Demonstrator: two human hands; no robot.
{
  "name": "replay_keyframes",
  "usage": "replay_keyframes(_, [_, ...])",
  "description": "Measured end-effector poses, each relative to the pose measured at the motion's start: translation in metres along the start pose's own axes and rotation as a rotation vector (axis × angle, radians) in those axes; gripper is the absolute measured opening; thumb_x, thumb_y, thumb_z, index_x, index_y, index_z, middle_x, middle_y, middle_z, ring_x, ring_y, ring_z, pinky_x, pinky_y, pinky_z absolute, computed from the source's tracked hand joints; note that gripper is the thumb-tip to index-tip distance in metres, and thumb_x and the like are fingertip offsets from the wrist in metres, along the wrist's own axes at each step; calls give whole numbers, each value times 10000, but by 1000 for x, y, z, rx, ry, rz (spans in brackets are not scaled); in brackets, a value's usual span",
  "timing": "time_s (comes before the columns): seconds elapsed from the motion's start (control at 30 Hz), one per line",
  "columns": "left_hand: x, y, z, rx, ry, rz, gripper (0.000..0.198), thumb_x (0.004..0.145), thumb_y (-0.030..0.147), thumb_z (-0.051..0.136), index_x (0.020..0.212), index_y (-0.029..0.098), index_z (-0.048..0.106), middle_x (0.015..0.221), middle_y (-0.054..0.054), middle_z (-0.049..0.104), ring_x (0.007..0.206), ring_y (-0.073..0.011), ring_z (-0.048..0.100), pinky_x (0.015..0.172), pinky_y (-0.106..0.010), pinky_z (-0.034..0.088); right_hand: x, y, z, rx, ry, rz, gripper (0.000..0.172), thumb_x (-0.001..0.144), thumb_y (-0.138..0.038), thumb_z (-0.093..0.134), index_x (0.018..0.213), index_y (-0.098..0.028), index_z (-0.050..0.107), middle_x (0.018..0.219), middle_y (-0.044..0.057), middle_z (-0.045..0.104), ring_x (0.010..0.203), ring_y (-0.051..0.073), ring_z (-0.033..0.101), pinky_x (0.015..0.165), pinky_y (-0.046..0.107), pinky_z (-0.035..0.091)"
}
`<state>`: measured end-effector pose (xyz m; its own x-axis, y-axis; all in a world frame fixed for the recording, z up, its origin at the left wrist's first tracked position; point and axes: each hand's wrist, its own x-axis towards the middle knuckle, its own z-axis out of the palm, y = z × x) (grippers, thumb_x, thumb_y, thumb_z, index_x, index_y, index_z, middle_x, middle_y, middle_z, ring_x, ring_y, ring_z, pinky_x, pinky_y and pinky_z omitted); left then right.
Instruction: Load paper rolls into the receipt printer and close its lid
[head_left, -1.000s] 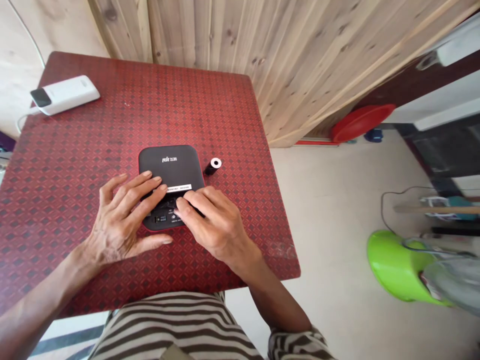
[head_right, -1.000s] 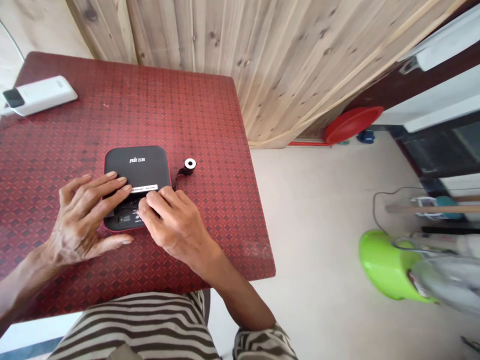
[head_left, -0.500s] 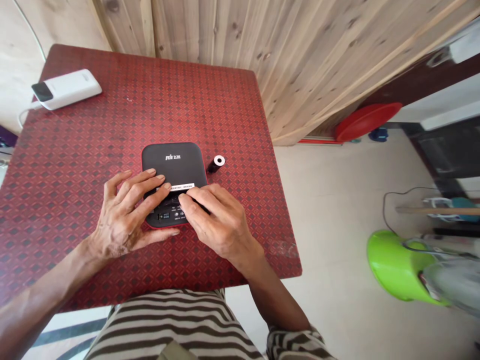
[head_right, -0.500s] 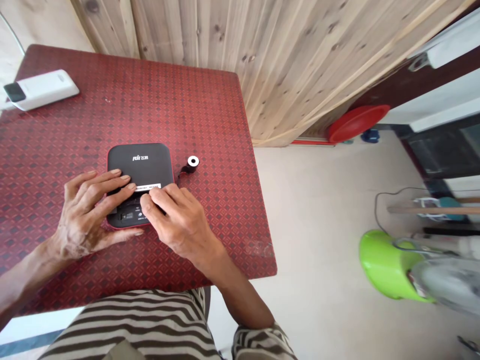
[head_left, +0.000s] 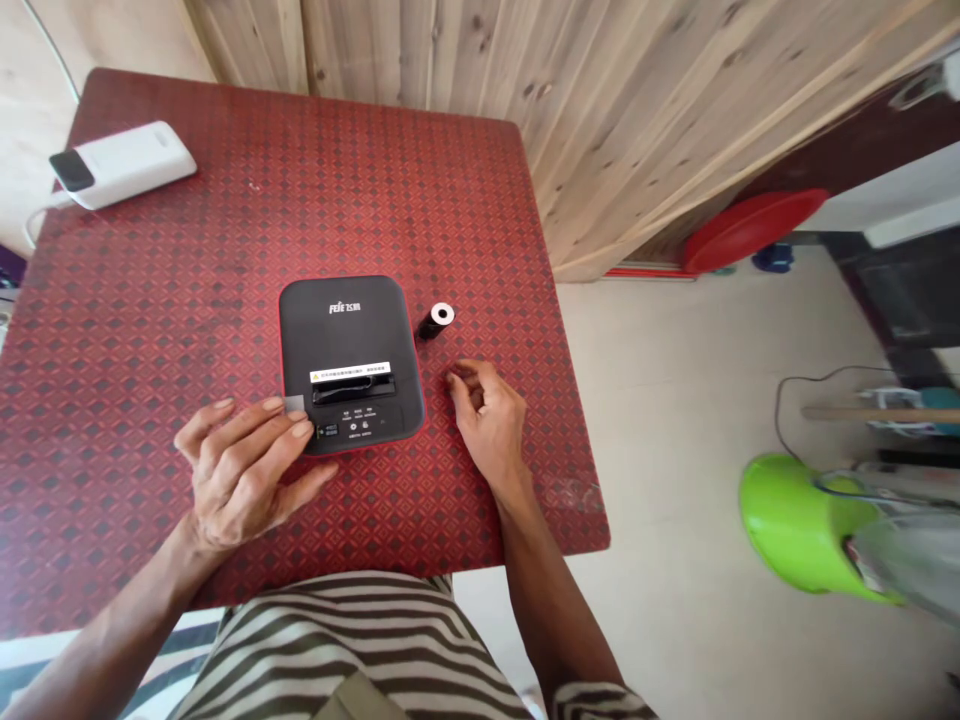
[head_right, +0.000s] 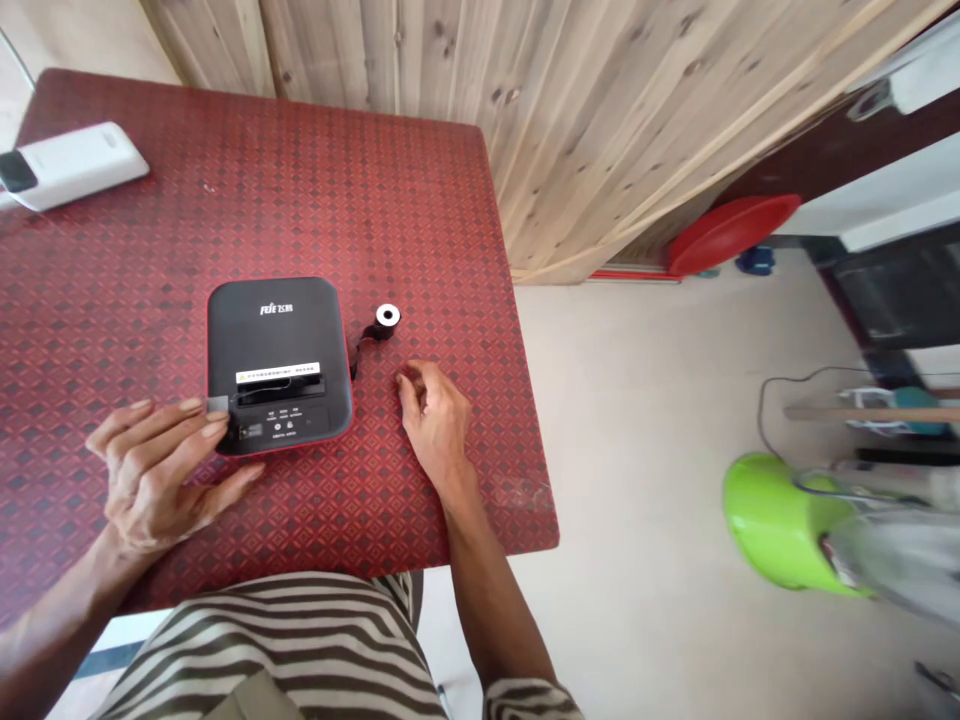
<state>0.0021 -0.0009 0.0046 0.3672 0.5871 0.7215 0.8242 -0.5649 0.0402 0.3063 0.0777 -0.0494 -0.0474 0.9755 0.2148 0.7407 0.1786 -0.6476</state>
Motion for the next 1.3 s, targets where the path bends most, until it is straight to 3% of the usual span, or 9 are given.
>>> replay_keyframes(0.23, [2, -3, 1, 37, 34, -3, 620, 778, 277, 972, 1311, 271, 656, 1129, -9, 771, 1054, -231, 737, 987, -455, 550, 2, -2, 0, -28, -25, -37, 248, 1054, -358, 559, 1047, -214, 761, 1008, 89, 822, 891, 240, 765, 859, 375, 588])
replay_keyframes(0.43, [2, -1, -2, 47, -36, -86, 681, 813, 268, 953, 1396, 265, 602, 1088, -12, 787, 1047, -239, 763, 1018, -491, 560, 2, 0, 1, -33, -24, -54, 239, 1062, -339, 566, 1058, -202, 762, 1005, 90, 820, 877, 234, 762, 844, 367, 581])
replay_keyframes(0.8, [13, 8, -7, -53, -142, -346, 374, 991, 406, 762, 1294, 263, 596, 1049, 44, 785, 936, -168, 759, 930, -571, 588, 1, -2, 1, -51, -10, -57, 247, 1066, -341, 567, 1067, -197, 769, 1018, 100, 828, 895, 242, 773, 844, 370, 586])
replay_keyframes(1.0, [8, -1, 2, -111, -38, -221, 706, 849, 366, 918, 1443, 214, 568, 1040, -52, 805, 894, -209, 733, 980, -487, 528, 0, -1, 1, -41, 10, -73, 228, 1057, -329, 594, 1052, -194, 778, 1021, 100, 838, 913, 248, 792, 851, 379, 604])
replay_keyframes(1.1, [5, -1, 5, -113, -8, -188, 764, 830, 367, 928, 1479, 219, 553, 1063, -57, 793, 899, -222, 733, 1006, -465, 504, 3, -15, -10, -10, 49, -127, 183, 1056, -276, 606, 1076, -202, 772, 1014, 82, 839, 892, 227, 795, 828, 362, 620])
replay_keyframes(1.2, [2, 1, 6, -97, 32, -178, 767, 835, 405, 921, 1491, 265, 549, 1079, -50, 783, 919, -232, 735, 993, -462, 511, 11, -49, -30, 9, 110, -286, 150, 1075, -231, 621, 1111, -230, 767, 950, 38, 817, 810, 181, 761, 777, 329, 621])
replay_keyframes(1.3, [-1, 1, 8, -86, 55, -150, 859, 815, 394, 940, 1549, 255, 515, 1105, -71, 766, 955, -245, 730, 957, -446, 530, 30, -95, -42, 20, 21, -505, 140, 1089, -235, 640, 1137, -218, 770, 1050, 54, 816, 961, 176, 759, 918, 327, 622])
